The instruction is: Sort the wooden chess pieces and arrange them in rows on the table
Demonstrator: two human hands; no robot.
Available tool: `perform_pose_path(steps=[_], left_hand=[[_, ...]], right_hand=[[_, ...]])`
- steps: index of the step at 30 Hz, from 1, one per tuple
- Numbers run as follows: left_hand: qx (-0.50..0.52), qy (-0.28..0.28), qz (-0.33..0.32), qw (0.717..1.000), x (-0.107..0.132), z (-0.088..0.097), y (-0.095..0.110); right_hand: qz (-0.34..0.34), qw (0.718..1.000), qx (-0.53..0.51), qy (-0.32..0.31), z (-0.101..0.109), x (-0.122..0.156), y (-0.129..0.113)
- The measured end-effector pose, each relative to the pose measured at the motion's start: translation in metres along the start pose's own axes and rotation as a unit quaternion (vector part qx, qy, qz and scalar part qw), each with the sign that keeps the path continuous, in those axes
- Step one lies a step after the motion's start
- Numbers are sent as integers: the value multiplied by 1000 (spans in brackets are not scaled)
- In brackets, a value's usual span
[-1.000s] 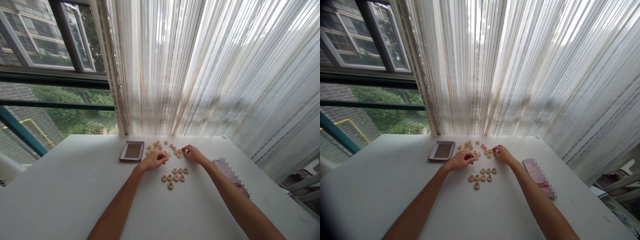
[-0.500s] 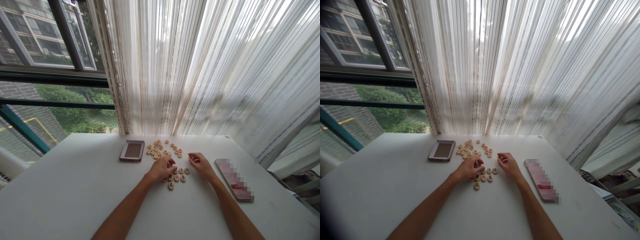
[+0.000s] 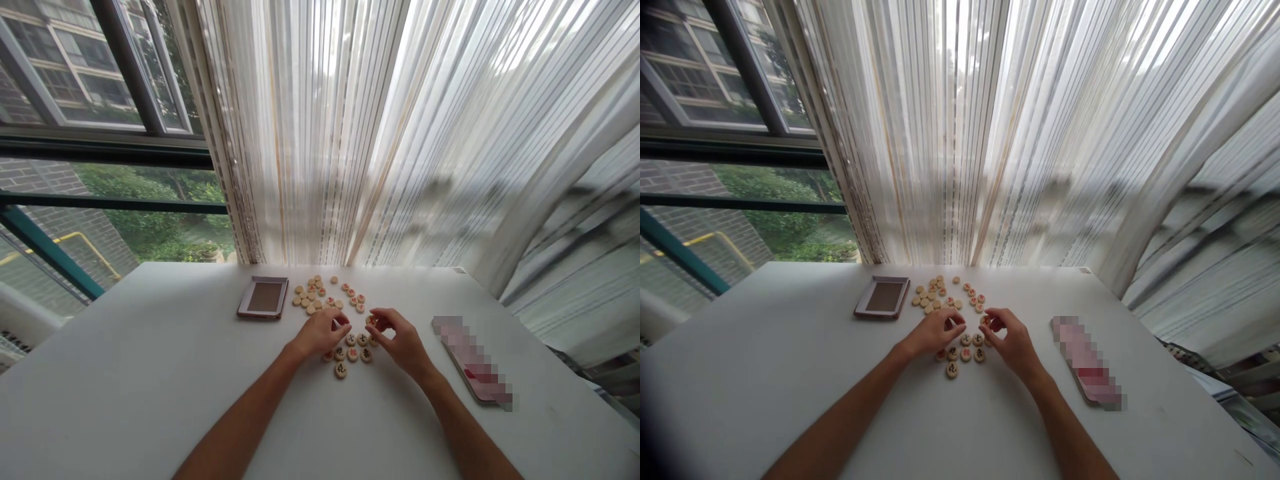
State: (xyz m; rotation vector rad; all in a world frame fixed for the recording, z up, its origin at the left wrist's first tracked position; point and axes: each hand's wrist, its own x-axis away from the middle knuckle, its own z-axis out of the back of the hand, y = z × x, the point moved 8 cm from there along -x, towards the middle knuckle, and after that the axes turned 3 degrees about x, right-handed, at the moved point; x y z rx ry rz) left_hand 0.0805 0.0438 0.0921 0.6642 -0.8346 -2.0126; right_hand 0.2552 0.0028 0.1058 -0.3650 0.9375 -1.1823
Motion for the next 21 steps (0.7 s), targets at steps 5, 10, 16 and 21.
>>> perform_pose_path(steps=[5,10,16,21], left_hand=[[147,-56,6,988,3,6,17],[277,-78,34,957,22,2,24],[318,-5,31,947,45,18,15],[349,33,37,936,59,26,-6]], right_hand=[[45,999,-14,9,-10,4,-24],[121,992,-16,32,-14,9,-54],[163,986,-27,0,-32,14,-87],[151,988,-17,-41,-51,9,-100]])
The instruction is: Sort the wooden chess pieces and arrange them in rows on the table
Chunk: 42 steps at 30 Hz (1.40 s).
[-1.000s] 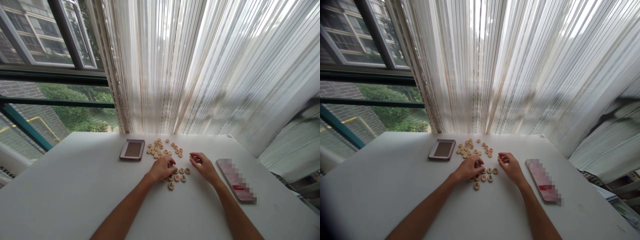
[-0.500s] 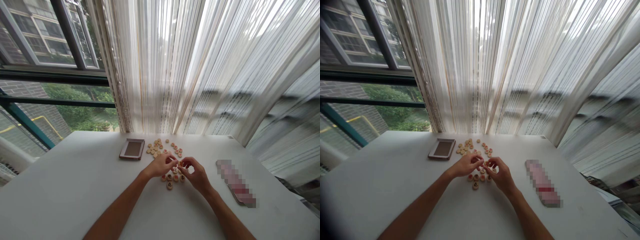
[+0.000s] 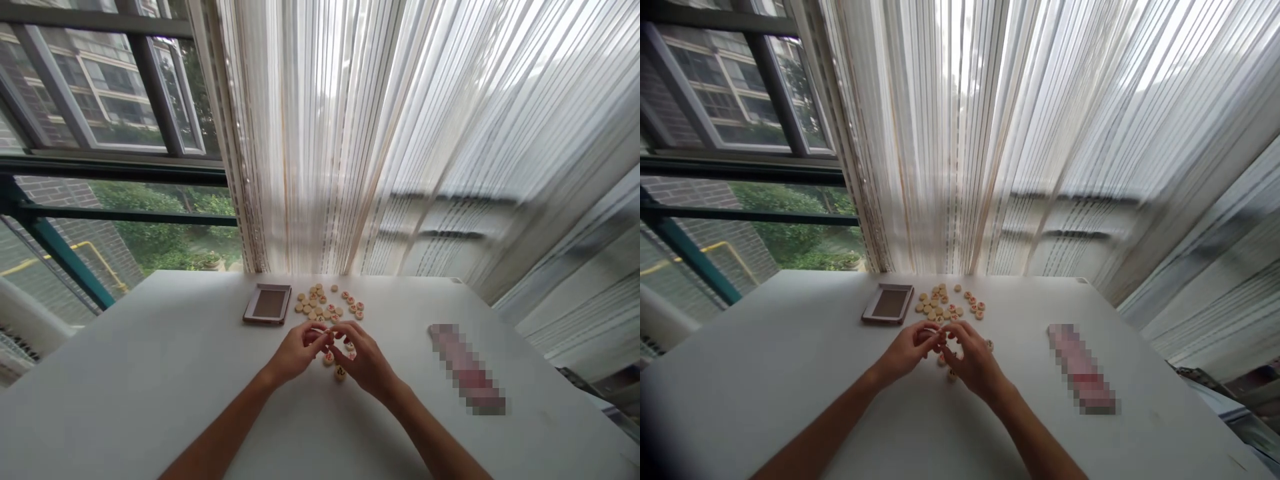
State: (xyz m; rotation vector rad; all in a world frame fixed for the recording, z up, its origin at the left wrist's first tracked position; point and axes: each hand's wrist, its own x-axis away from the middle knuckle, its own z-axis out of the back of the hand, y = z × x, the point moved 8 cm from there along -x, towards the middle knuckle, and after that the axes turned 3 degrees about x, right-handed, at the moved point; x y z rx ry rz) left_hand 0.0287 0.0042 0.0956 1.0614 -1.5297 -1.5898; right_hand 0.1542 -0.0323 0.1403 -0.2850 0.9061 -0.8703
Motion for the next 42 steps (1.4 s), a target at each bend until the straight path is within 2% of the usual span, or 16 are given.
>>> perform_pose_path(steps=[8,17,21,27,35,42], left_hand=[[-5,8,-27,1000,15,2,-5],[1,-5,-49,999,20,-7,-11],[-44,7,-65,997,22,-6,-5],[-166,36,-134,976,29,-7,12],[-196,32,-152,968,33,-12,15],[-240,13,-175,955,36,-19,17]], right_hand=[[-26,998,-55,10,-12,11,1],[-38,995,-84,37,-5,21,9],[-41,994,-94,23,-6,22,10],[-59,991,-117,18,-8,25,12],[-140,978,-155,7,-10,27,24],[-164,976,-143,-9,-11,28,29]])
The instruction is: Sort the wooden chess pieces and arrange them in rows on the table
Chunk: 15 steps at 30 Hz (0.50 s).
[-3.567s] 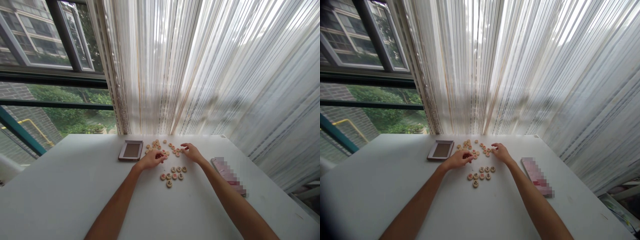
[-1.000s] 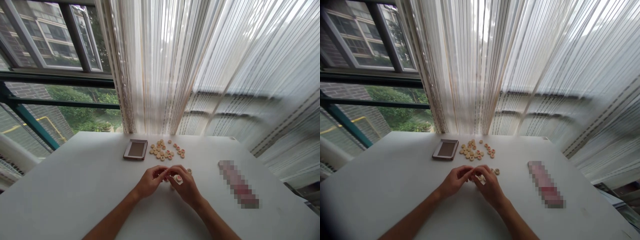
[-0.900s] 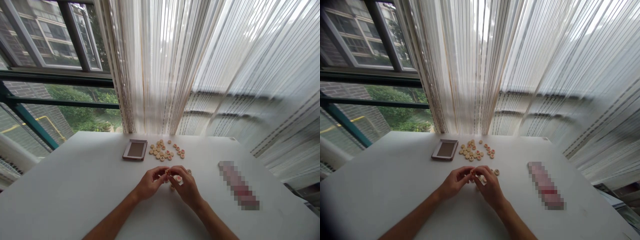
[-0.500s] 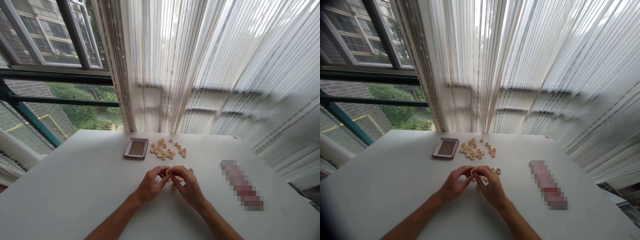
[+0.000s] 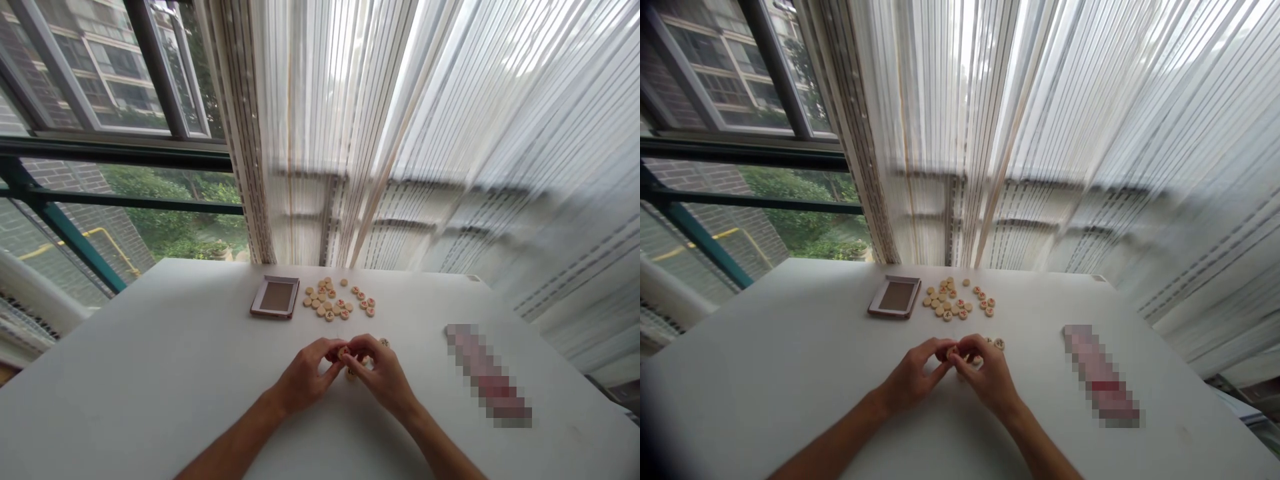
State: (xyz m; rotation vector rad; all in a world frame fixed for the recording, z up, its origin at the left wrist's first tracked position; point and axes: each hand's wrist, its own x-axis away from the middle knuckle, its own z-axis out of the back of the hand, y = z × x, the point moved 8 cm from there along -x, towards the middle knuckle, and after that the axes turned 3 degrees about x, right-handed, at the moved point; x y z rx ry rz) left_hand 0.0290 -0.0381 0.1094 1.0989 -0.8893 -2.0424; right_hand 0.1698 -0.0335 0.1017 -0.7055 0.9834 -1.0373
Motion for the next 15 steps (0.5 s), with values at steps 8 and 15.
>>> perform_pose_path(steps=[8,15], left_hand=[[-33,-26,-24,999,1,-5,5],[2,-2,7,1000,-2,2,0]], right_hand=[[-22,999,-5,27,5,2,3],[-23,998,-62,12,2,-1,1]])
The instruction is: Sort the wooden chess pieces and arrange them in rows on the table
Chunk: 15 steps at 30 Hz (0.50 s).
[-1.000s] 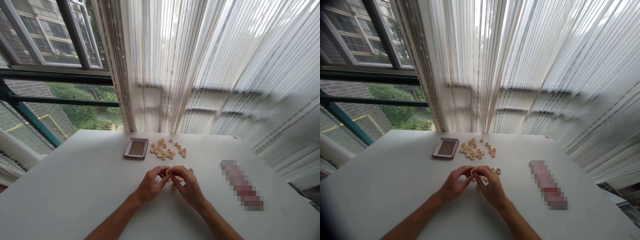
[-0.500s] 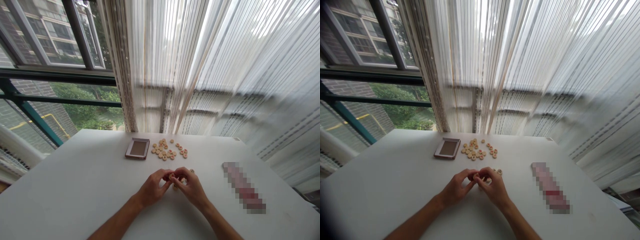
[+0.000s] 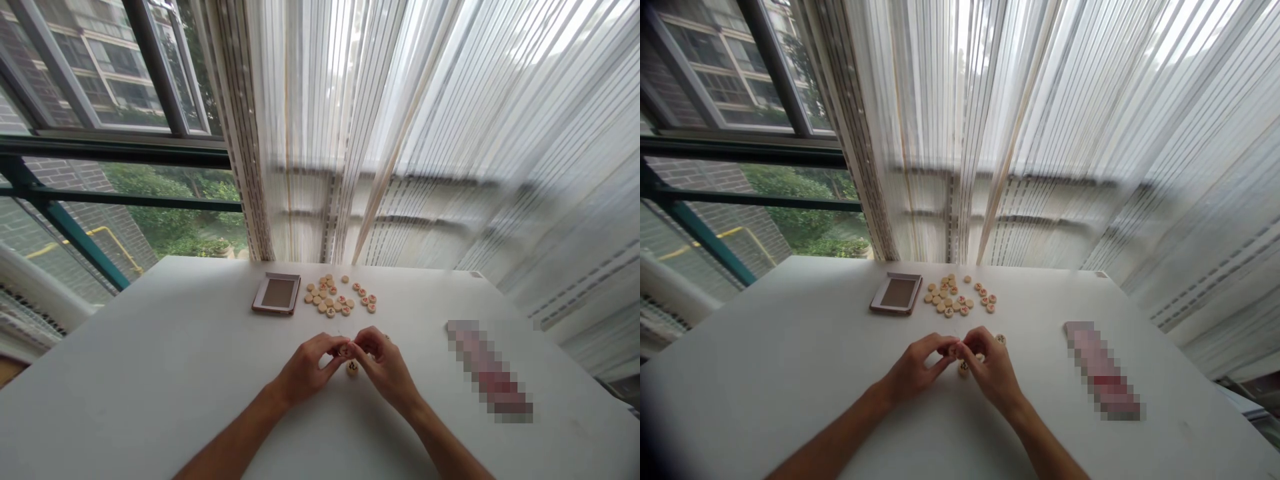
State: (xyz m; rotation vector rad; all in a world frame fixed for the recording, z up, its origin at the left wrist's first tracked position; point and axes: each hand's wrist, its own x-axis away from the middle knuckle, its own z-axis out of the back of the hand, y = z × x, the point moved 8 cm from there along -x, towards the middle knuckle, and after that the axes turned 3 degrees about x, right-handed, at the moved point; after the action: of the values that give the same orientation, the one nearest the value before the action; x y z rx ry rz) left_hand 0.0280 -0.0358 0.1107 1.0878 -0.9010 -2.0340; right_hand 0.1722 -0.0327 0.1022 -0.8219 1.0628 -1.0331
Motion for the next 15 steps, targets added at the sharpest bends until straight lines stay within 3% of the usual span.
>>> perform_pose_path(steps=[8,15], left_hand=[[70,71,81,992,-2,12,-30],[137,52,118,982,-2,6,-37]], right_hand=[[8,998,39,49,15,-3,0],[66,989,131,26,9,0,-13]])
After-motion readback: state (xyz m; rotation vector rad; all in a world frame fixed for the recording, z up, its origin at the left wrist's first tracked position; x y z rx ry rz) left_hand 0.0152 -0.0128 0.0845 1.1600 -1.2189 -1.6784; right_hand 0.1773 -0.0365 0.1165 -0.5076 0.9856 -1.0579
